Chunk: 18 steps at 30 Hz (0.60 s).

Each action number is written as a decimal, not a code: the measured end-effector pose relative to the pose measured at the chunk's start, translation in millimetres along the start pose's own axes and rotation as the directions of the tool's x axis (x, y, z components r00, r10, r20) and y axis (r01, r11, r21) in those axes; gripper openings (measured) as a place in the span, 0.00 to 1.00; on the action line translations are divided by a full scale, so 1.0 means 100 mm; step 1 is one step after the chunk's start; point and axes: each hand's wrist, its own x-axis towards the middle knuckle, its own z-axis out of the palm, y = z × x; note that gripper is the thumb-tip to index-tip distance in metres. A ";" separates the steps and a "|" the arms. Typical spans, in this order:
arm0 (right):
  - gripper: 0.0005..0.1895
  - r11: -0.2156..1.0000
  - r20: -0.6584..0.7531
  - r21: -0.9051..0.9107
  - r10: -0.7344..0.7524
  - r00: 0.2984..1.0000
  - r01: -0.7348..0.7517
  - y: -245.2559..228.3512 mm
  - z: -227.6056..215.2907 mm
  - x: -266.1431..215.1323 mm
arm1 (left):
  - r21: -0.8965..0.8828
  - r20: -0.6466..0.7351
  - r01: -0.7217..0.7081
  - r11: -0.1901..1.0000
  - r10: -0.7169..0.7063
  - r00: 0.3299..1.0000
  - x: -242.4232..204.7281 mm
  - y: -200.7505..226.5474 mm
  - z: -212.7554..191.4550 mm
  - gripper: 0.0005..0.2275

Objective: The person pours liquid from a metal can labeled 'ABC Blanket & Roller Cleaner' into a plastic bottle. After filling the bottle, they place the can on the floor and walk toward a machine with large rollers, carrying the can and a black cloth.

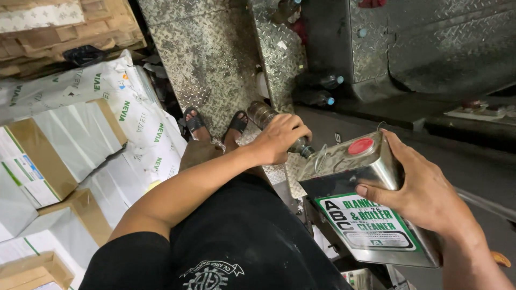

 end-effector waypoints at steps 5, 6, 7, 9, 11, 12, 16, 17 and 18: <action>0.65 0.999 -0.012 -0.008 -0.034 0.999 0.034 0.03 0.01 0.02 | -0.027 0.008 0.000 1.000 0.001 1.000 0.00 0.03 -0.05 0.25; 0.65 0.999 -0.012 -0.008 -0.034 0.999 0.034 0.02 0.00 0.03 | -0.027 0.008 -0.001 1.000 0.001 1.000 0.00 0.03 -0.04 0.25; 0.66 1.000 -0.009 -0.011 -0.024 1.000 0.024 0.01 0.00 0.03 | -0.010 0.013 0.008 1.000 -0.008 1.000 0.01 0.03 -0.03 0.25; 0.66 1.000 -0.006 -0.014 -0.015 1.000 0.015 0.00 0.00 0.03 | 0.005 0.018 0.018 1.000 -0.019 1.000 0.02 0.03 -0.02 0.26; 0.66 1.000 -0.005 -0.024 -0.008 1.000 0.008 0.01 0.00 0.04 | -0.013 -0.011 -0.009 1.000 0.009 1.000 0.01 0.04 -0.05 0.26; 0.66 1.000 -0.004 -0.024 -0.007 1.000 0.007 0.01 0.00 0.04 | -0.014 -0.011 -0.008 1.000 0.008 1.000 0.00 0.05 -0.06 0.26; 0.66 0.999 -0.005 -0.026 -0.019 1.000 0.019 0.00 -0.01 0.02 | -0.037 0.008 0.001 0.999 -0.001 1.000 0.00 0.06 -0.05 0.26; 0.65 0.999 -0.004 -0.025 -0.025 1.000 0.025 -0.01 -0.02 0.02 | -0.035 0.015 0.013 0.999 -0.012 1.000 0.00 0.06 -0.04 0.26; 0.65 0.999 -0.002 -0.026 -0.024 1.000 0.024 -0.01 -0.02 0.02 | -0.036 0.014 0.014 0.999 -0.013 1.000 0.00 0.07 -0.03 0.26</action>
